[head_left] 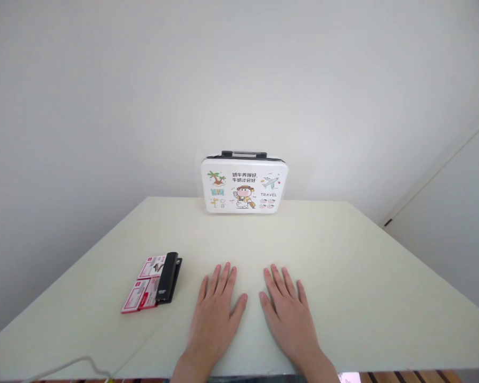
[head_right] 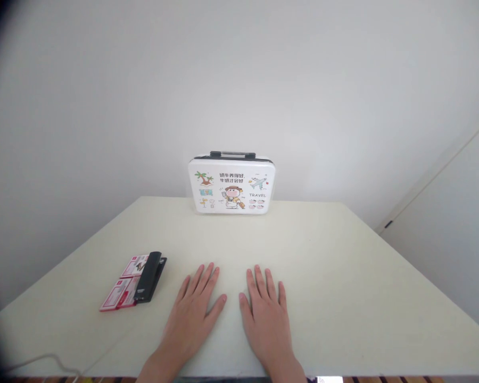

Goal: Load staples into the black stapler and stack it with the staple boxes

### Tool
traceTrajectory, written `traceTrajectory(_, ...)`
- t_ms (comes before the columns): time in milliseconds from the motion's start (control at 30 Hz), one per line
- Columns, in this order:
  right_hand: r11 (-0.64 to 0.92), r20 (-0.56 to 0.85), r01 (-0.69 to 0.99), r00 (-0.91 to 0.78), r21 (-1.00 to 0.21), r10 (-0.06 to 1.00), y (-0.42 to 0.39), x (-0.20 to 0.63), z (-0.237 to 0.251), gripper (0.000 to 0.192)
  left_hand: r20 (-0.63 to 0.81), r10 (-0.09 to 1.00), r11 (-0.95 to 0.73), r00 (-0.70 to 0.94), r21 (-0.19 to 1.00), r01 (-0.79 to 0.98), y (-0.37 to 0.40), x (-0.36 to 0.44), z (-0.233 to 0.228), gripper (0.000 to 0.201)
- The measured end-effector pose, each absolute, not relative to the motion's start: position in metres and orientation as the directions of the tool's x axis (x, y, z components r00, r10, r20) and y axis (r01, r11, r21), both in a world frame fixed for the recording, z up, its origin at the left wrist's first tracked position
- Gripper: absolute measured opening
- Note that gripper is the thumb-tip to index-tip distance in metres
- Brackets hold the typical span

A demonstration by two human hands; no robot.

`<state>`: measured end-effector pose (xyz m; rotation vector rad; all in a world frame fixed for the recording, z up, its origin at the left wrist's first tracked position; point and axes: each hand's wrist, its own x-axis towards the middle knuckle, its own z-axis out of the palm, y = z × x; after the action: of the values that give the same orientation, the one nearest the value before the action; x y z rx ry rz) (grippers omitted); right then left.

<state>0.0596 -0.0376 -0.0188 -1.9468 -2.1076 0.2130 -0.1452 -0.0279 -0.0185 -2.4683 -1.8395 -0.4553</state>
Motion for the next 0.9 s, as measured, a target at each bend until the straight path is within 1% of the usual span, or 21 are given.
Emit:
traceTrajectory(300, 0.096, 0.090, 0.954, -0.073, -0.284, 0.993, -0.0387, 0.0606, -0.0192, 0.061, 0.257, 0.934, -0.292, 0.248, 0.149, 0.945, -0.0277, -0.1470, -0.0193, 0.064)
traceTrajectory(533, 0.131, 0.104, 0.954, -0.106, -0.270, 0.989, -0.0395, 0.0628, -0.0215, 0.061, 0.234, 0.941, -0.286, 0.246, 0.157, 0.945, -0.0276, -0.1472, -0.0178, 0.063)
traceTrajectory(900, 0.117, 0.086, 0.954, -0.097, -0.277, 0.992, -0.0390, 0.0631, -0.0198, 0.061, 0.227, 0.942, -0.286, 0.246, 0.160, 0.945, -0.0260, -0.1475, -0.0182, 0.065)
